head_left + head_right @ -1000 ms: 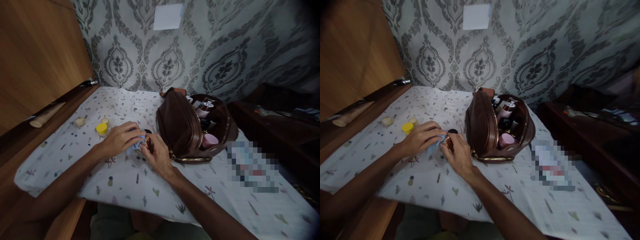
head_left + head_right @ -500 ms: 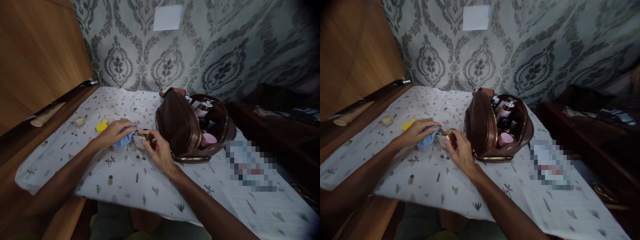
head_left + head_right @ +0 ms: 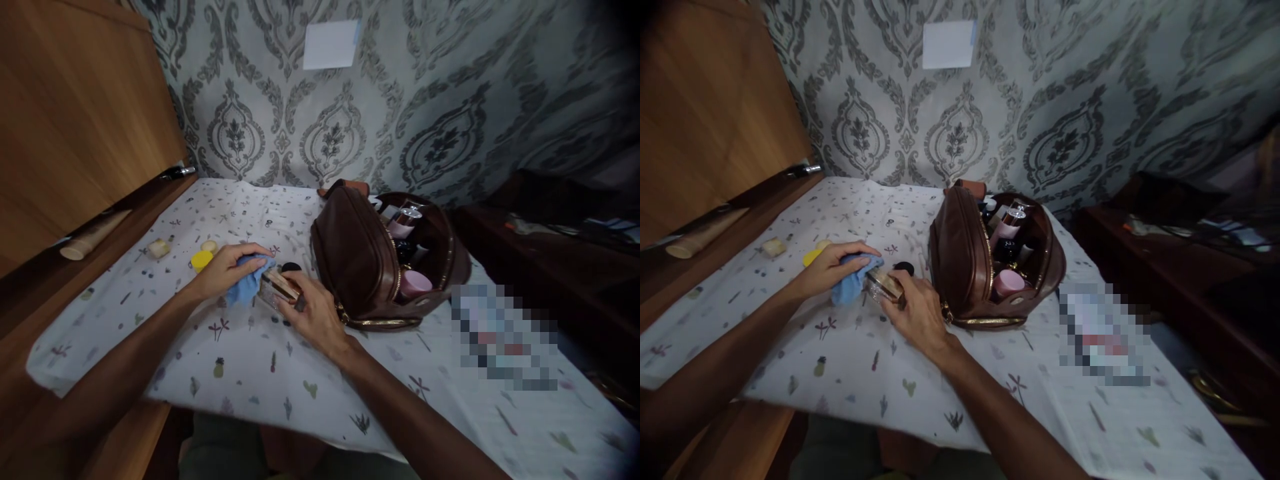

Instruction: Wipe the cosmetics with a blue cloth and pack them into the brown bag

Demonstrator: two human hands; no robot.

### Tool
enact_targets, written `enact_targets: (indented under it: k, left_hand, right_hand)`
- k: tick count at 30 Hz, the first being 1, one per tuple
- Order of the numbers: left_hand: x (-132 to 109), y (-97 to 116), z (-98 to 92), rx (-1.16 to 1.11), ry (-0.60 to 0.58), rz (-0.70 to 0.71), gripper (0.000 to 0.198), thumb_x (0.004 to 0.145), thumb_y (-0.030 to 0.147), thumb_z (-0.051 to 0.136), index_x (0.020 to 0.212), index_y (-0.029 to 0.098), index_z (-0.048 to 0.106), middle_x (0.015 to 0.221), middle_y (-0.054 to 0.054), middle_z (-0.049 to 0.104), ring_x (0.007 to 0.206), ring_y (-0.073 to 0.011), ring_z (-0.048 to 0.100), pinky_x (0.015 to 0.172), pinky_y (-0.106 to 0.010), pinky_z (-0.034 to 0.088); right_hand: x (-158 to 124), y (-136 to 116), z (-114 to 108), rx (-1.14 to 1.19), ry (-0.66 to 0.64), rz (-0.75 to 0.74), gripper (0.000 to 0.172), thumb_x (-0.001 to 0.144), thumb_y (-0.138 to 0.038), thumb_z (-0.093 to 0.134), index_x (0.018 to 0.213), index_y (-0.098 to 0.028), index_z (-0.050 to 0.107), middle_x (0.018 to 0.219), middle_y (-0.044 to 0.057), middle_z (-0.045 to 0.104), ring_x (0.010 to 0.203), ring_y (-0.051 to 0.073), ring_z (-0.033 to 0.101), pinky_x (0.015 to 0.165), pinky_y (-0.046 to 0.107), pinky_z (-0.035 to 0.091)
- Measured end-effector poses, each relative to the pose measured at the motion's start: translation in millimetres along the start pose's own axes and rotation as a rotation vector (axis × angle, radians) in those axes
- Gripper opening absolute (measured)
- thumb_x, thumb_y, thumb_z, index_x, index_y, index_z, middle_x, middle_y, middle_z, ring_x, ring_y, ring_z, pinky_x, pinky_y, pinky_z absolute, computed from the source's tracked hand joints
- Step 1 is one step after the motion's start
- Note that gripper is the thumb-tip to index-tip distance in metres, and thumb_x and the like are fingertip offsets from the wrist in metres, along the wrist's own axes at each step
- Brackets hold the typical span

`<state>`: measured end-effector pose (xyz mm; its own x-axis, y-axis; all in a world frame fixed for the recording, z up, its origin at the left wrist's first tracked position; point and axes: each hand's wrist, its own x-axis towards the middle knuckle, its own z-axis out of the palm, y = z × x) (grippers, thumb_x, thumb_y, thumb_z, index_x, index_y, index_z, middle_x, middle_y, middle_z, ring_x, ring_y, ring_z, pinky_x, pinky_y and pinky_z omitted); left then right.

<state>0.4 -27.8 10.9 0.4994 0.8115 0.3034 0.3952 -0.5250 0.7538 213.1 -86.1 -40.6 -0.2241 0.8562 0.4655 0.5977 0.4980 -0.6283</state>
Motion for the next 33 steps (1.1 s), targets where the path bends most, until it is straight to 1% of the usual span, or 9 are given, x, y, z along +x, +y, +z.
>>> enact_targets:
  k: [5, 10, 13, 17, 20, 23, 25, 29, 33]
  left_hand:
    - [-1, 3, 4.5, -0.053, -0.015, 0.03, 0.033, 0.094, 0.044, 0.057, 0.108, 0.019, 0.074, 0.107, -0.007, 0.077, 0.097, -0.0202, 0.07, 0.087, -0.028, 0.055]
    - [-1, 2, 8.2, -0.067, -0.001, 0.051, 0.031, 0.095, 0.043, 0.058, 0.11, 0.019, 0.073, 0.109, -0.007, 0.076, 0.097, -0.0197, 0.07, 0.087, -0.029, 0.055]
    - [-1, 0, 9.5, -0.02, 0.002, 0.075, 0.031, 0.096, 0.042, 0.057, 0.111, 0.019, 0.071, 0.108, -0.006, 0.076, 0.095, -0.0188, 0.069, 0.086, -0.028, 0.054]
    - [0, -3, 7.3, 0.062, -0.04, 0.122, 0.029, 0.097, 0.04, 0.055, 0.108, 0.018, 0.069, 0.101, -0.005, 0.075, 0.091, -0.0173, 0.068, 0.081, -0.027, 0.052]
    - [0, -4, 3.9, 0.078, -0.044, 0.096, 0.028, 0.098, 0.04, 0.052, 0.108, 0.019, 0.068, 0.1, -0.004, 0.074, 0.088, -0.016, 0.067, 0.077, -0.026, 0.05]
    - [1, -6, 1.2, 0.05, -0.038, 0.04, 0.031, 0.1, 0.043, 0.049, 0.111, 0.019, 0.067, 0.103, -0.004, 0.073, 0.092, -0.0163, 0.066, 0.08, -0.027, 0.05]
    - [2, -8, 0.2, 0.009, -0.023, 0.0, 0.033, 0.1, 0.045, 0.049, 0.111, 0.019, 0.067, 0.104, -0.004, 0.073, 0.093, -0.017, 0.066, 0.081, -0.027, 0.051]
    - [2, -13, 0.7, -0.095, 0.015, -0.035, 0.034, 0.096, 0.047, 0.055, 0.107, 0.018, 0.068, 0.1, -0.005, 0.073, 0.087, -0.0173, 0.066, 0.075, -0.026, 0.052]
    - [1, -11, 4.9, -0.116, 0.001, -0.05, 0.034, 0.094, 0.048, 0.058, 0.108, 0.019, 0.069, 0.102, -0.005, 0.073, 0.09, -0.0189, 0.067, 0.076, -0.026, 0.053]
  right_hand:
    - [1, -4, -2, 0.025, 0.018, -0.057, 0.019, 0.091, -0.035, 0.061, 0.101, -0.02, 0.066, 0.095, 0.009, 0.072, 0.089, 0.025, 0.067, 0.081, 0.037, 0.051]
    - [1, -7, -5, 0.13, 0.019, -0.017, 0.021, 0.097, -0.036, 0.052, 0.103, -0.019, 0.065, 0.099, 0.009, 0.071, 0.094, 0.024, 0.065, 0.083, 0.036, 0.05]
    - [1, -6, -5, 0.22, 0.055, 0.059, 0.024, 0.097, -0.038, 0.052, 0.104, -0.018, 0.065, 0.096, 0.007, 0.07, 0.088, 0.022, 0.064, 0.077, 0.033, 0.049]
    - [1, -2, -3, 0.347, 0.134, 0.165, 0.03, 0.096, -0.045, 0.053, 0.103, -0.018, 0.064, 0.083, 0.002, 0.063, 0.073, 0.017, 0.057, 0.064, 0.028, 0.044]
    - [0, 0, -1, 0.427, 0.184, 0.205, 0.03, 0.096, -0.047, 0.053, 0.103, -0.019, 0.062, 0.082, 0.0, 0.062, 0.071, 0.015, 0.055, 0.063, 0.027, 0.043]
    - [0, 1, 3, 0.483, 0.189, 0.219, 0.029, 0.095, -0.047, 0.055, 0.104, -0.02, 0.059, 0.086, 0.001, 0.063, 0.074, 0.016, 0.057, 0.067, 0.028, 0.046]
    - [-1, 2, 8, 0.513, 0.18, 0.217, 0.027, 0.093, -0.046, 0.058, 0.105, -0.021, 0.057, 0.091, 0.003, 0.064, 0.08, 0.017, 0.06, 0.071, 0.029, 0.049]
    - [0, 3, 15, 0.543, 0.145, 0.189, 0.028, 0.086, -0.037, 0.063, 0.106, -0.022, 0.052, 0.102, 0.006, 0.065, 0.091, 0.019, 0.063, 0.082, 0.033, 0.052]
    - [1, 3, 12, 0.443, 0.095, 0.231, 0.036, 0.081, -0.034, 0.067, 0.113, -0.022, 0.054, 0.091, 0.002, 0.067, 0.081, 0.018, 0.064, 0.077, 0.033, 0.053]
